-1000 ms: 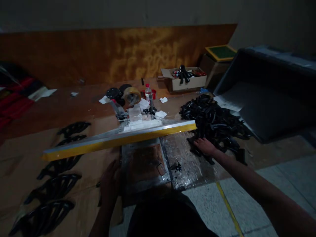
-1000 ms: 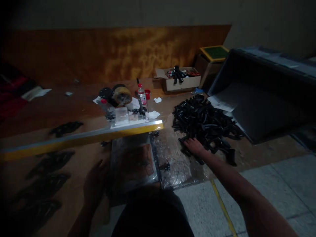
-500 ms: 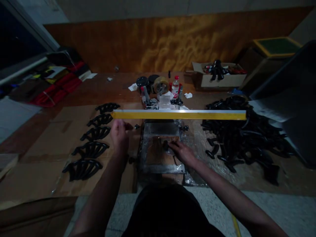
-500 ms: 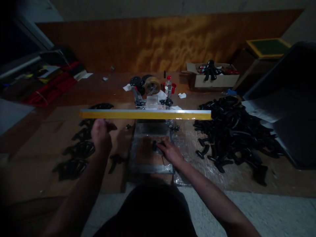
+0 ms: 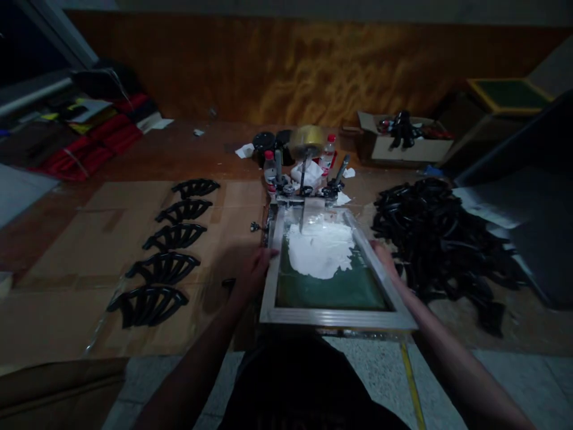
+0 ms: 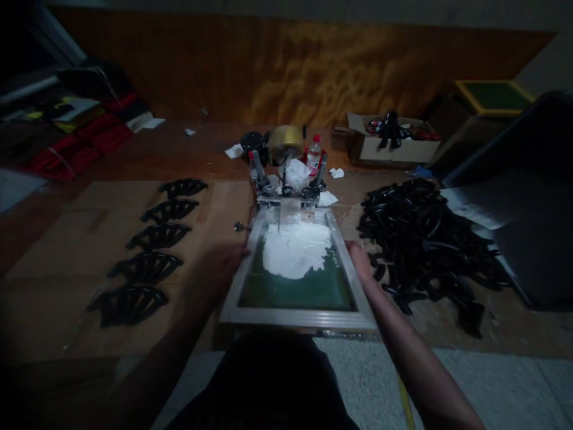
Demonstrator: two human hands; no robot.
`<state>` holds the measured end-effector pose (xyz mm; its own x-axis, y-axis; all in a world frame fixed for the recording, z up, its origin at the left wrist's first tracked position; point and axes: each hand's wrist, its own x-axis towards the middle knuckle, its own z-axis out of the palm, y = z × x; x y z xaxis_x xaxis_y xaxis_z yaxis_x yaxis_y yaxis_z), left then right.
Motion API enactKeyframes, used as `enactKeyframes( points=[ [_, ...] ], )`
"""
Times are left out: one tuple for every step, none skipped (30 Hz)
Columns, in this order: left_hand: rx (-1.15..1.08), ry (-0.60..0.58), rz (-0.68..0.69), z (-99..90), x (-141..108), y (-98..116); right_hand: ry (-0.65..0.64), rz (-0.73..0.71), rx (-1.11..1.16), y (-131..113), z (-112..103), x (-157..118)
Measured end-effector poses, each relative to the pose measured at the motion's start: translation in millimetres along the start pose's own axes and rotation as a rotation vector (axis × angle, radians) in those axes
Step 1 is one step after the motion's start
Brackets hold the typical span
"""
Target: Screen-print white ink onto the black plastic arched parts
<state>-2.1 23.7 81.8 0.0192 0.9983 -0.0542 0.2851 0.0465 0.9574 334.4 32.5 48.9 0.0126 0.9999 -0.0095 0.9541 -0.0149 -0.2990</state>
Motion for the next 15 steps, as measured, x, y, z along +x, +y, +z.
enactKeyframes(
  points=[
    [0.009, -0.046, -0.049, 2.9, -7, -13, 0.073, 0.047, 0.002, 4, -7, 8],
    [0.019, -0.086, -0.102, 6.7, -11, -26, 0.152, 0.055, 0.017, 3, -13, 17],
    [0.027, -0.116, -0.149, 11.0, -14, -39, 0.225, 0.021, 0.036, -4, -17, 26],
    [0.034, -0.13, -0.184, 15.4, -15, -50, 0.279, -0.049, 0.048, -16, -19, 34],
    [0.045, -0.131, -0.207, 19.6, -15, -60, 0.294, -0.14, 0.046, -31, -19, 42],
    [0.059, -0.124, -0.217, 23.3, -14, -69, 0.257, -0.224, 0.024, -49, -19, 49],
    [0.072, -0.118, -0.216, 26.2, -12, -76, 0.176, -0.271, -0.014, -67, -17, 55],
    [0.083, -0.116, -0.21, 28.4, -11, -81, 0.069, -0.284, -0.054, -83, -15, 58],
    [0.087, -0.121, -0.207, 29.9, -9, -85, -0.039, -0.271, -0.089, -97, -12, 58],
    [0.081, -0.128, -0.21, 30.8, -8, -88, -0.132, -0.247, -0.117, -106, -9, 56],
    [0.065, -0.138, -0.216, 31.5, -8, -90, -0.204, -0.232, -0.137, -112, -6, 51],
    [0.044, -0.142, -0.22, 32.0, -8, -92, -0.25, -0.24, -0.146, -113, -2, 43],
    [0.023, -0.142, -0.219, 32.4, -8, -94, -0.273, -0.278, -0.148, -112, 2, 34],
    [0.004, -0.137, -0.215, 33.0, -8, -95, -0.285, -0.34, -0.143, -108, 5, 22],
    [-0.009, -0.129, -0.207, 33.6, -9, -96, -0.301, -0.417, -0.131, -102, 7, 11]
  ],
)
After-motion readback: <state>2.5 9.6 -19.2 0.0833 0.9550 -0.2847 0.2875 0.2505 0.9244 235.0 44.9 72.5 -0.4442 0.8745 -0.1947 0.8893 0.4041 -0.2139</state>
